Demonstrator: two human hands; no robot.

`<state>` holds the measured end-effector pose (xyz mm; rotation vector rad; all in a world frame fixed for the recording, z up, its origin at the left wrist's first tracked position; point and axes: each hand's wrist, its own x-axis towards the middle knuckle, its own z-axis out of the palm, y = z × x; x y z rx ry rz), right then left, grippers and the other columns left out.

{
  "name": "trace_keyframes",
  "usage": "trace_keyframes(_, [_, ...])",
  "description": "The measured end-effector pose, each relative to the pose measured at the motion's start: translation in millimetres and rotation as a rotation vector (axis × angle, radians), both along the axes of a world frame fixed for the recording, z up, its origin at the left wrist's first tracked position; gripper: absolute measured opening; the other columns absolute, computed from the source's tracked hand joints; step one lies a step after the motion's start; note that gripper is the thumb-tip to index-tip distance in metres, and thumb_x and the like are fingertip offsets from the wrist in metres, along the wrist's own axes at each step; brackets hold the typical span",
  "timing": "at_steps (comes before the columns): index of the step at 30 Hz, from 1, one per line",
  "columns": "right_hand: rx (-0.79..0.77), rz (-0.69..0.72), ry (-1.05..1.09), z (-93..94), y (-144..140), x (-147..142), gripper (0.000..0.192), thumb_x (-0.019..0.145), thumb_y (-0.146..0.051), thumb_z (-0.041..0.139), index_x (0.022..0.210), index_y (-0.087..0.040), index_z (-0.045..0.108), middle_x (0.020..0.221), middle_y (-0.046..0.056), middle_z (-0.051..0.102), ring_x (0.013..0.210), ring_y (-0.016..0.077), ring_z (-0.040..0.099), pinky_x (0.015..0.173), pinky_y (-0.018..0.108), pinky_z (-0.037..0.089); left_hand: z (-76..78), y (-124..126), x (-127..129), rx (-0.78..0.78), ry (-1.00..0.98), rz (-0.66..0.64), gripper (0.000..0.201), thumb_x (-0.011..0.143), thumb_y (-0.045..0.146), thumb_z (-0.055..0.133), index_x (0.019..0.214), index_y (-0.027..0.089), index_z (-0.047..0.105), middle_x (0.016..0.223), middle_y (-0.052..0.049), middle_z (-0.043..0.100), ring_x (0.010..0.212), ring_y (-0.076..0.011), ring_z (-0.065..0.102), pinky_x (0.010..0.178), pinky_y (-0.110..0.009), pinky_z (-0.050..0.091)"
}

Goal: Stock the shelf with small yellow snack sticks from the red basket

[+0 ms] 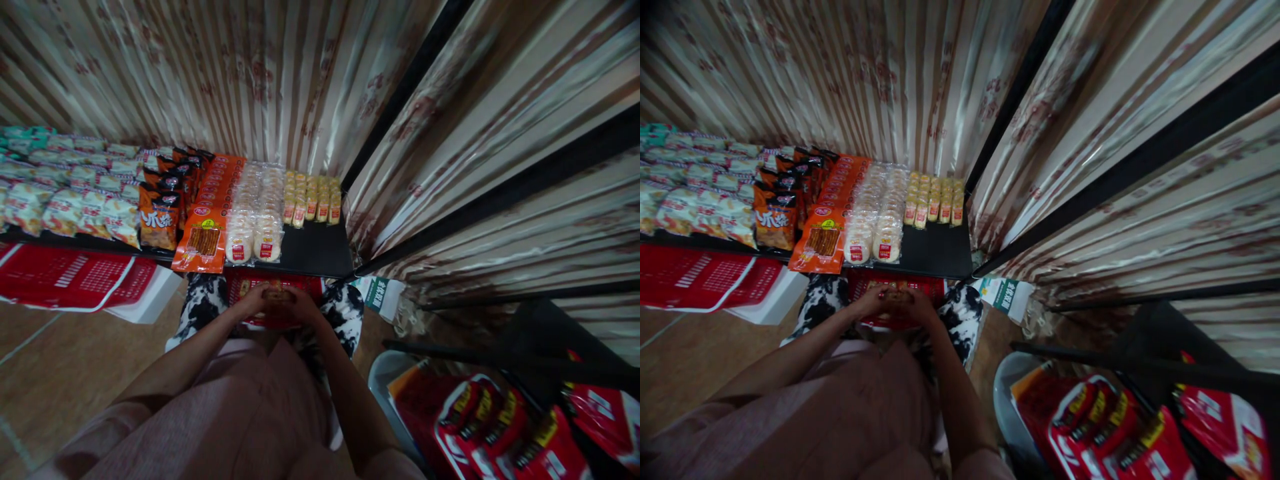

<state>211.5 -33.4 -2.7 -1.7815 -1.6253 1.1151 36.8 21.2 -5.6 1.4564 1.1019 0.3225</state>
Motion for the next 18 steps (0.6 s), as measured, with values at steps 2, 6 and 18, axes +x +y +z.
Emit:
trace_keyframes(2, [0.033, 0.004, -0.007, 3.9, -2, 4, 0.045, 0.068, -0.014, 0.062, 0.113, -0.018, 0.059, 0.112, 0.008, 0.062, 0.103, 0.0219, 0.056, 0.094, 0.038, 0.041, 5.0, 0, 2, 0.095, 0.031, -0.022, 0.038, 0.063, 0.015, 0.067, 0.101, 0.015, 0.063, 0.100, -0.006, 0.062, 0.091, -0.0176, 0.057, 0.081, -0.028, 0.047])
trace_keyframes(6, [0.082, -0.015, -0.017, 11.5, -6, 11, 0.046, 0.068, -0.014, 0.062, 0.113, -0.019, 0.059, 0.112, 0.008, 0.061, 0.104, 0.0216, 0.055, 0.094, 0.037, 0.041, 15.5, 0, 4, 0.254, 0.068, -0.082, 0.034, 0.065, 0.012, 0.065, 0.099, 0.017, 0.064, 0.100, -0.005, 0.059, 0.093, -0.0165, 0.055, 0.085, -0.029, 0.045])
trace_keyframes(18, [0.129, -0.060, 0.049, 38.9, -15, 31, 0.044, 0.071, -0.021, 0.061, 0.115, -0.020, 0.058, 0.115, 0.008, 0.059, 0.106, 0.0200, 0.055, 0.095, 0.036, 0.041, 55.5, 3, 19, 0.450, -0.015, -0.167, 0.031, 0.068, 0.014, 0.060, 0.099, 0.018, 0.064, 0.098, -0.004, 0.059, 0.097, -0.0174, 0.053, 0.089, -0.029, 0.041])
